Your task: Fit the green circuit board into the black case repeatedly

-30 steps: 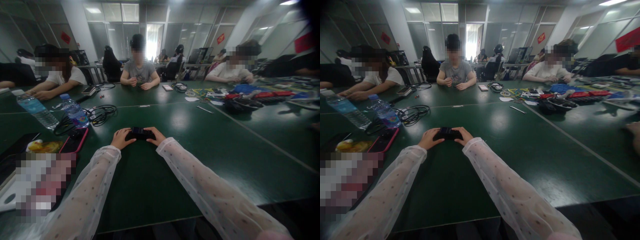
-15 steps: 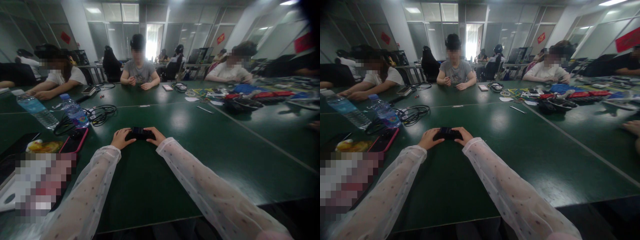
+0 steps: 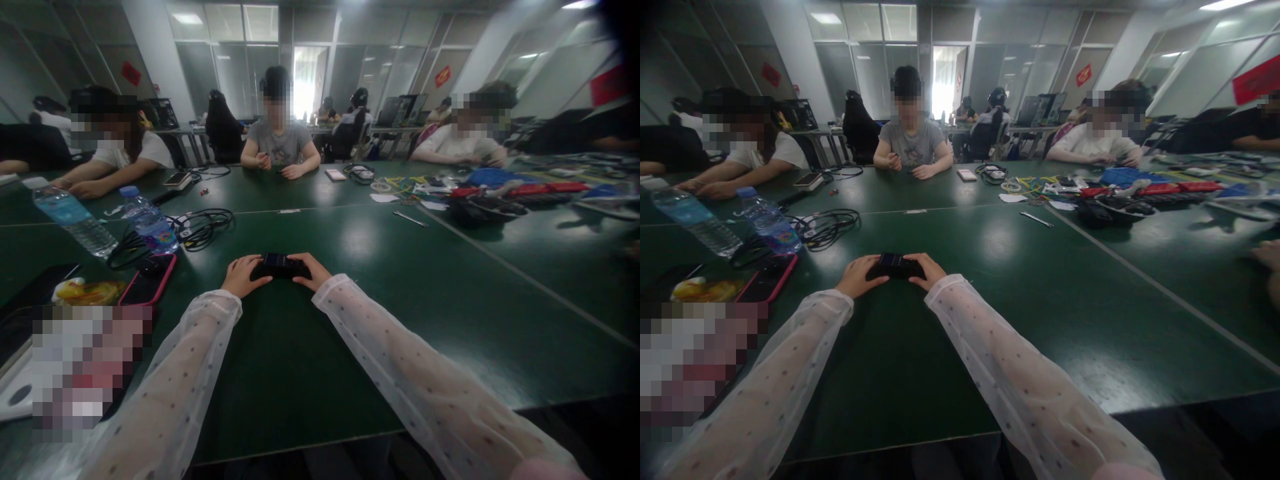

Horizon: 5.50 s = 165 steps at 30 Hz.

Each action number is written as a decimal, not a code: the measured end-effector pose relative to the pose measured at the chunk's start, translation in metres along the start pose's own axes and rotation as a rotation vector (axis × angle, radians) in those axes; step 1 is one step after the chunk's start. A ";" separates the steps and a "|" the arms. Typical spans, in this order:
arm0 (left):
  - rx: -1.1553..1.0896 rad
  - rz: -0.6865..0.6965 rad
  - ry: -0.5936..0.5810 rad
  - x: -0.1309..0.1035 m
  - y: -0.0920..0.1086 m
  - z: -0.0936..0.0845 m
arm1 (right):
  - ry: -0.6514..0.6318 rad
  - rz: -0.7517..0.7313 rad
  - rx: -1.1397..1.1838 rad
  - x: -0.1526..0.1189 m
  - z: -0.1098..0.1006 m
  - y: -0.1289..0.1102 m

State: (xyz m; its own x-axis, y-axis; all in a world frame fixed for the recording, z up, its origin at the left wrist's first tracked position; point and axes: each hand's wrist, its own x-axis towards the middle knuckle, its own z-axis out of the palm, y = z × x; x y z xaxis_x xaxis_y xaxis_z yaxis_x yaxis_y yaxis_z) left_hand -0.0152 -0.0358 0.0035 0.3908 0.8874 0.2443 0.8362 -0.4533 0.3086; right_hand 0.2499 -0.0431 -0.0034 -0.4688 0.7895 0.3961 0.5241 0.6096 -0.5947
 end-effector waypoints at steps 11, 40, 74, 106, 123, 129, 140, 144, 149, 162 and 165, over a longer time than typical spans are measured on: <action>-0.003 0.012 0.010 0.000 -0.002 0.003 | 0.015 0.146 0.039 -0.001 0.007 0.009; -0.016 0.007 -0.006 -0.001 -0.003 0.002 | 0.279 0.237 0.476 0.008 -0.021 0.008; -0.028 -0.001 -0.013 -0.001 0.000 -0.002 | 0.417 0.316 -0.168 -0.004 -0.030 0.063; -0.024 -0.005 -0.021 -0.001 -0.001 -0.001 | 0.416 0.240 0.207 0.005 -0.023 0.013; -0.032 -0.007 0.002 -0.001 0.001 0.000 | 0.023 0.123 0.018 0.002 -0.009 -0.001; -0.020 -0.015 0.018 -0.001 0.001 0.002 | -0.038 0.155 0.000 0.001 -0.007 0.008; -0.029 -0.027 0.000 0.000 0.000 0.002 | -0.023 0.137 -0.004 0.000 -0.003 0.011; -0.027 -0.030 0.001 0.000 0.000 0.002 | -0.007 0.147 -0.036 0.000 -0.002 0.011; -0.025 -0.021 0.000 0.000 -0.001 0.001 | 0.008 0.150 -0.011 -0.002 -0.001 0.012; -0.017 -0.003 0.025 0.000 -0.003 0.005 | 0.092 0.156 0.136 0.001 0.000 0.007; -0.016 -0.001 0.018 0.001 -0.003 0.005 | 0.178 0.175 0.291 0.002 -0.002 0.001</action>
State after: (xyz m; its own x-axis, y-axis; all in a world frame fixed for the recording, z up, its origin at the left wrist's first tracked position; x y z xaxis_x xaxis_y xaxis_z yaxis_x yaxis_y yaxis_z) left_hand -0.0159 -0.0333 -0.0018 0.3834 0.8861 0.2602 0.8303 -0.4542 0.3231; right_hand 0.2509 -0.0410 -0.0014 -0.2458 0.8954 0.3714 0.3497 0.4392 -0.8275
